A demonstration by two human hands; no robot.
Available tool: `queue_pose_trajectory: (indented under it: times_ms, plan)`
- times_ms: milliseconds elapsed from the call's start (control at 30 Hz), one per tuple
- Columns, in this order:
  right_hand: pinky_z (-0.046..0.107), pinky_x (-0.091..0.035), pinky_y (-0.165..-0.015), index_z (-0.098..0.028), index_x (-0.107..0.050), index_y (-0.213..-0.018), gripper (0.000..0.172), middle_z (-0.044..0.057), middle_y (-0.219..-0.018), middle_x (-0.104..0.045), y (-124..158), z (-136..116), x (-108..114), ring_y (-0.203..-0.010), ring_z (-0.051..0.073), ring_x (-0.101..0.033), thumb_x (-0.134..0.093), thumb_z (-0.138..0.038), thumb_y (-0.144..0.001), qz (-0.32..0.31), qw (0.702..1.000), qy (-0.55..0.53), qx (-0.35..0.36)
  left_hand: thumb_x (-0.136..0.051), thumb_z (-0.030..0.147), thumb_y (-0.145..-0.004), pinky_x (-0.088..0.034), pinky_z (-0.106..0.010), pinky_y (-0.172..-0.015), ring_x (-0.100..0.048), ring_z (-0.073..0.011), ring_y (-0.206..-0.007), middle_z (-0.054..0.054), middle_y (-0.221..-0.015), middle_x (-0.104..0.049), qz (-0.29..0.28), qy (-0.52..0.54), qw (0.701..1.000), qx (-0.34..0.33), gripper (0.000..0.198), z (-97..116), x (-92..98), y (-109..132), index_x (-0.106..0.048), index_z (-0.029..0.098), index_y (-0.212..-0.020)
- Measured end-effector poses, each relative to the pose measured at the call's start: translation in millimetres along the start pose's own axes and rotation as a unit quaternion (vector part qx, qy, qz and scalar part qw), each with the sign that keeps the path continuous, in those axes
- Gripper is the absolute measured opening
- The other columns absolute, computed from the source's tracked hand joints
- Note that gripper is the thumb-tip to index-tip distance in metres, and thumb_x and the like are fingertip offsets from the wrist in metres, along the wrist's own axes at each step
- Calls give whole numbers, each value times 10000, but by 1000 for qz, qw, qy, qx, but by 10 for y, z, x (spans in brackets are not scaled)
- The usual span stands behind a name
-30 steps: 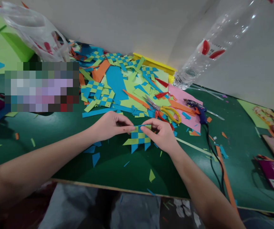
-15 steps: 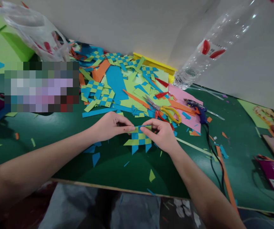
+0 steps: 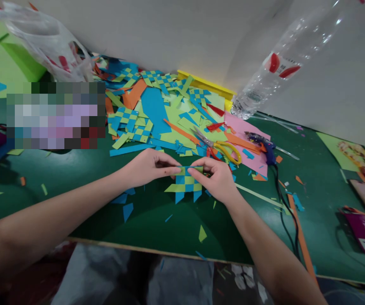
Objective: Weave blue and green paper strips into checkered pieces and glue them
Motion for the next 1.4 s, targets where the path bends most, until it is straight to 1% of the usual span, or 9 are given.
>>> queue_pose_trajectory:
  times_ms: [100, 267, 433, 700, 900, 1100, 1233, 1333, 1400]
  plan:
    - [233, -339, -492, -186, -665, -836, 228, -41, -584, -535, 4, -3, 29, -517, 79, -423, -671, -412, -808, 23, 1000, -12, 0, -762, 416, -707, -577, -245, -687, -725, -184, -754, -32, -801, -768, 9, 41, 999, 15, 380, 9, 4, -1, -736, 195, -1015]
    - [237, -341, -487, -183, -667, -840, 233, -40, -575, -533, 5, -4, 27, -511, 80, -426, -668, -414, -811, 24, 1000, -12, 1, -784, 361, -686, -577, -237, -670, -722, -171, -693, -37, -734, -758, 39, 63, 997, 17, 261, 42, 42, 2, -703, 159, -829]
    - [239, -345, -492, -184, -669, -840, 233, -40, -572, -529, 4, -6, 31, -514, 81, -424, -666, -415, -811, 28, 1000, -5, 4, -775, 382, -699, -567, -230, -643, -716, -164, -670, -39, -710, -751, 50, 60, 997, 16, 255, 38, 56, 5, -685, 159, -784]
    - [237, -344, -496, -184, -671, -846, 223, -30, -606, -562, 4, -11, 28, -522, 81, -440, -664, -404, -810, 22, 1000, 4, 7, -732, 400, -751, -546, -214, -636, -696, -144, -649, -30, -687, -737, 45, 47, 998, 4, 234, 31, 38, 7, -721, 168, -776]
    - [232, -346, -502, -180, -668, -835, 219, -28, -618, -572, 1, -16, 20, -533, 79, -450, -669, -398, -809, 13, 1000, 8, 5, -699, 399, -782, -533, -199, -643, -680, -128, -657, -23, -708, -736, 24, 37, 999, -6, 229, 58, 26, 7, -725, 171, -784]
    - [230, -352, -503, -184, -673, -835, 213, -22, -635, -585, 0, -12, 16, -550, 84, -473, -662, -396, -817, 2, 1000, 12, 7, -708, 379, -757, -530, -196, -638, -676, -133, -677, -16, -753, -747, 25, 19, 999, 4, 198, 49, 45, 6, -747, 186, -775]
    - [229, -365, -504, -186, -674, -850, 235, -24, -630, -577, 0, 14, 20, -550, 86, -472, -672, -416, -808, 4, 1000, 4, 2, -709, 377, -752, -527, -188, -633, -678, -125, -661, -6, -729, -747, 24, 44, 999, 20, 189, 40, 38, 8, -741, 190, -758]
    - [225, -384, -513, -190, -673, -891, 252, -33, -608, -559, -4, 39, 15, -543, 84, -468, -645, -433, -830, -1, 1000, -17, -14, -706, 383, -760, -534, -199, -659, -687, -129, -671, -13, -710, -743, 23, 63, 997, 31, 205, 35, 34, 9, -723, 180, -755]
    - [227, -417, -549, -195, -664, -949, 250, -31, -627, -577, -7, 47, 19, -571, 89, -501, -621, -422, -852, 1, 999, -35, -23, -705, 386, -767, -535, -208, -663, -688, -131, -662, -16, -690, -735, 31, 71, 996, 34, 212, 27, 43, 5, -707, 174, -762]
Point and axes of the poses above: each hand's wrist, its own y-axis away from the middle knuckle, its own x-axis out of the back of the hand, z = x × y, the point moved 6 cm from there along -y, towards the middle knuckle
